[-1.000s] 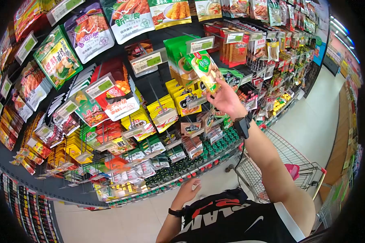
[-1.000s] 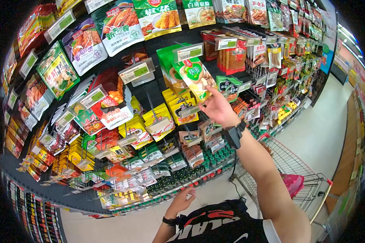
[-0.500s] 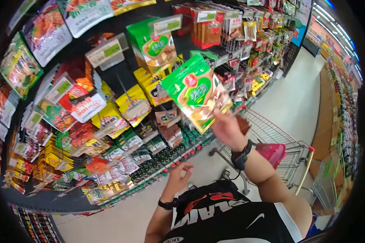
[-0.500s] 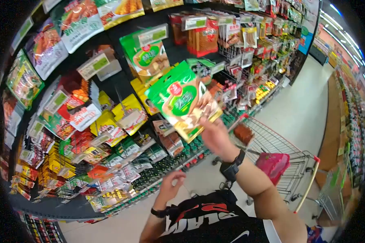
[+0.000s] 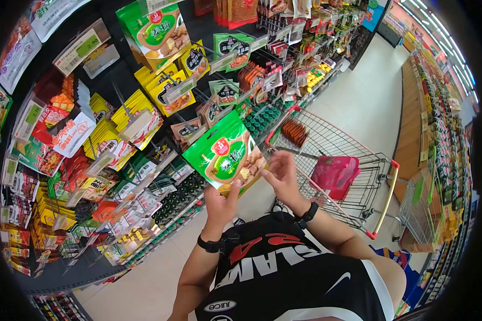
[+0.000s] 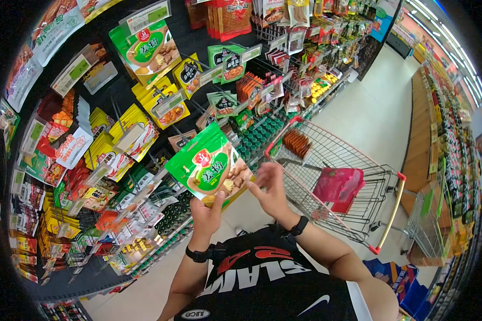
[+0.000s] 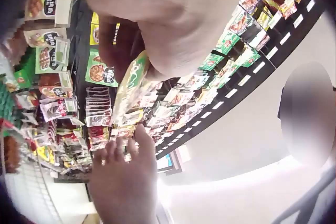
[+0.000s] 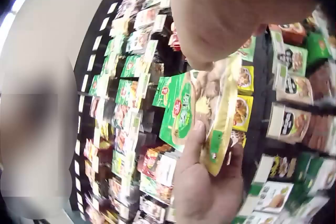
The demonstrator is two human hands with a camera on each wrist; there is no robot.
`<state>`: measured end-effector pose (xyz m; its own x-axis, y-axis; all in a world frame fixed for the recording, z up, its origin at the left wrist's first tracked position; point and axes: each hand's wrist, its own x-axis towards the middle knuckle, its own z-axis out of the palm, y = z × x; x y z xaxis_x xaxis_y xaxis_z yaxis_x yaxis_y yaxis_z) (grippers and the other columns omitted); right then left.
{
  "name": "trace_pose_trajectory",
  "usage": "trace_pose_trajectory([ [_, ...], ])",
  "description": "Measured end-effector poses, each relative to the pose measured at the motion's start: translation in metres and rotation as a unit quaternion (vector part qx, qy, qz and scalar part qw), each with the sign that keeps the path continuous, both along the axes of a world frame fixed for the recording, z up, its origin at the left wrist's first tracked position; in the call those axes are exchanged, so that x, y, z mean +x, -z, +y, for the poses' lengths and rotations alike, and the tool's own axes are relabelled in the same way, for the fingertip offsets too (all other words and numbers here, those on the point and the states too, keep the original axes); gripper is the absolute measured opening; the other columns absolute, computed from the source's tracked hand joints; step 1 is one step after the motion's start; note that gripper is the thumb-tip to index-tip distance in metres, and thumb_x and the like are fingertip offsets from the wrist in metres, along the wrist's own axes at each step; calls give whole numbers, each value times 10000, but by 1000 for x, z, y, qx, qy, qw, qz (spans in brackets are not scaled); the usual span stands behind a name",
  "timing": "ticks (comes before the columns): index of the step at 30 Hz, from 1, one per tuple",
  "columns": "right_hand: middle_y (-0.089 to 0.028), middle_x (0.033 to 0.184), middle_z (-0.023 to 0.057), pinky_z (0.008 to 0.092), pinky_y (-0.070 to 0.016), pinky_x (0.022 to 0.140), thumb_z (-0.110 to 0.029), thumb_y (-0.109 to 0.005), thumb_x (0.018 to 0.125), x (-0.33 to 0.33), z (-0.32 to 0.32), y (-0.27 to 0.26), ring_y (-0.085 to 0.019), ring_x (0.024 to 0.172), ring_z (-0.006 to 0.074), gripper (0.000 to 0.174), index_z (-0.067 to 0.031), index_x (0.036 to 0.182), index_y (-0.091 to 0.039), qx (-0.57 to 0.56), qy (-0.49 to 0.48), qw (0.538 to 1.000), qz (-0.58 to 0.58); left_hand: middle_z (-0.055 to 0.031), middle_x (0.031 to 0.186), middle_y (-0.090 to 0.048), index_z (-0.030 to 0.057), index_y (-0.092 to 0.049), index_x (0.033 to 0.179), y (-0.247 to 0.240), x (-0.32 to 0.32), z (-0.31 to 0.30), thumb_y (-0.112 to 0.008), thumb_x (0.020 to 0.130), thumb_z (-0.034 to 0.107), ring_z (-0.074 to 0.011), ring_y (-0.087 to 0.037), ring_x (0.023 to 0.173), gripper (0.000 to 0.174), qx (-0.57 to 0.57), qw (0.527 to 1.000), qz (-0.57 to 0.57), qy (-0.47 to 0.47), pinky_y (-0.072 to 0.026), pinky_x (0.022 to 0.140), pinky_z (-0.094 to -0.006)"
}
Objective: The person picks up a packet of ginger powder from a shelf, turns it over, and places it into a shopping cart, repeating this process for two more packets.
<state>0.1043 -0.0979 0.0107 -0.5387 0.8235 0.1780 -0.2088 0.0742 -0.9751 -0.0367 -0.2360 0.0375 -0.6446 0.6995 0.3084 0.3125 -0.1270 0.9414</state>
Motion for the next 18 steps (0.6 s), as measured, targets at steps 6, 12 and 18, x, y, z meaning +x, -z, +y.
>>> trace_pose_trajectory([
  [6,-461,1408,143,365,-479,1016,-151,-794,858,12,-10,-35,-478,1310,234,751,-24,1470,-377,188,-192,960,-75,-172,1029,-693,-8,-689,1071,4,8,0,-759,837,157,-340,-680,886,296,-47,987,139,-58,-528,771,-401],
  [12,-517,1459,95,337,-457,1054,-171,-654,1001,2,-18,-22,-479,1333,190,583,-3,1501,-408,13,-274,962,7,-222,1401,-468,9,-605,1201,-20,37,3,-783,754,312,-442,-447,1286,568,-27,965,261,-18,-341,1065,-543],
  [18,-661,1266,47,326,-469,1020,-163,-554,1064,15,12,-11,-589,1157,121,339,0,1361,-565,-93,-298,948,-62,-195,1371,-485,-6,-568,1235,-2,17,-14,-783,808,258,-329,-483,1196,547,-24,969,220,-111,-404,986,-422],
])
